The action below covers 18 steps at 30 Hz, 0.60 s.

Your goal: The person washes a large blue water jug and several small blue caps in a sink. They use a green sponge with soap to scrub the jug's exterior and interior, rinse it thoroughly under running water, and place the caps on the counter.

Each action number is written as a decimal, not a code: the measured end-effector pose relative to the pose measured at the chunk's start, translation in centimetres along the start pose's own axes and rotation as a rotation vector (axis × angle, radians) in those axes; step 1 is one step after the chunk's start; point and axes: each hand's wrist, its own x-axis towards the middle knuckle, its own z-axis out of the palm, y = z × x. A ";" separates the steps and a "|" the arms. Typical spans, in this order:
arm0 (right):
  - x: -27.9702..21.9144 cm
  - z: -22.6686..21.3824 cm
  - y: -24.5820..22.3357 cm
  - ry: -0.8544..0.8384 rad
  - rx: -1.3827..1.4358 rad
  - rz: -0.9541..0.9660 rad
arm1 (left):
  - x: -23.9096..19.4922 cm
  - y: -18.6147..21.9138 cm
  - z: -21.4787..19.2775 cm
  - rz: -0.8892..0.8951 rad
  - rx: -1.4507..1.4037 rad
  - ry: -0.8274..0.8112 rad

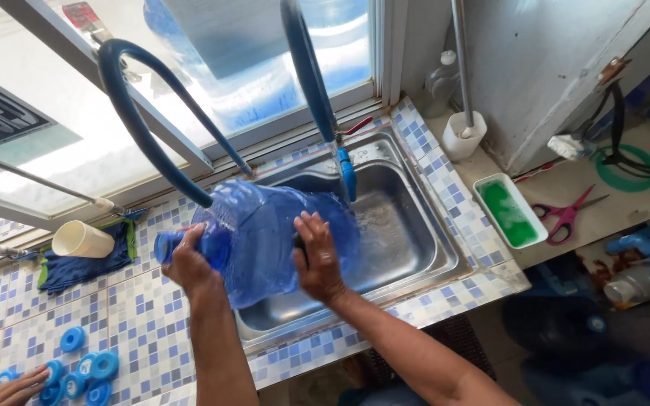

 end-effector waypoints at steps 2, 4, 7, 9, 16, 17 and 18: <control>0.5 1.7 3.0 0.017 -0.079 0.022 | 0.0 2.1 -2.3 -0.022 -0.113 0.008; 1.3 2.6 6.8 -0.092 -0.094 0.159 | 0.5 3.6 -5.6 -0.114 -0.289 -0.162; 6.1 -1.7 7.4 -0.306 -0.114 0.118 | 10.3 -0.6 -8.4 -0.163 -0.329 -0.167; 8.2 -2.7 9.4 -0.433 -0.003 0.316 | 11.9 -1.3 -9.8 -0.184 -0.397 -0.225; 10.8 -2.4 9.5 -0.369 1.199 0.969 | 14.5 -3.0 -11.5 -0.335 -0.504 -0.018; 11.4 -3.4 8.4 -0.369 1.200 0.968 | 13.9 -2.4 -11.1 -0.334 -0.505 -0.019; 12.1 -4.4 7.3 -0.373 1.158 0.973 | 13.4 -1.9 -10.8 -0.310 -0.424 0.010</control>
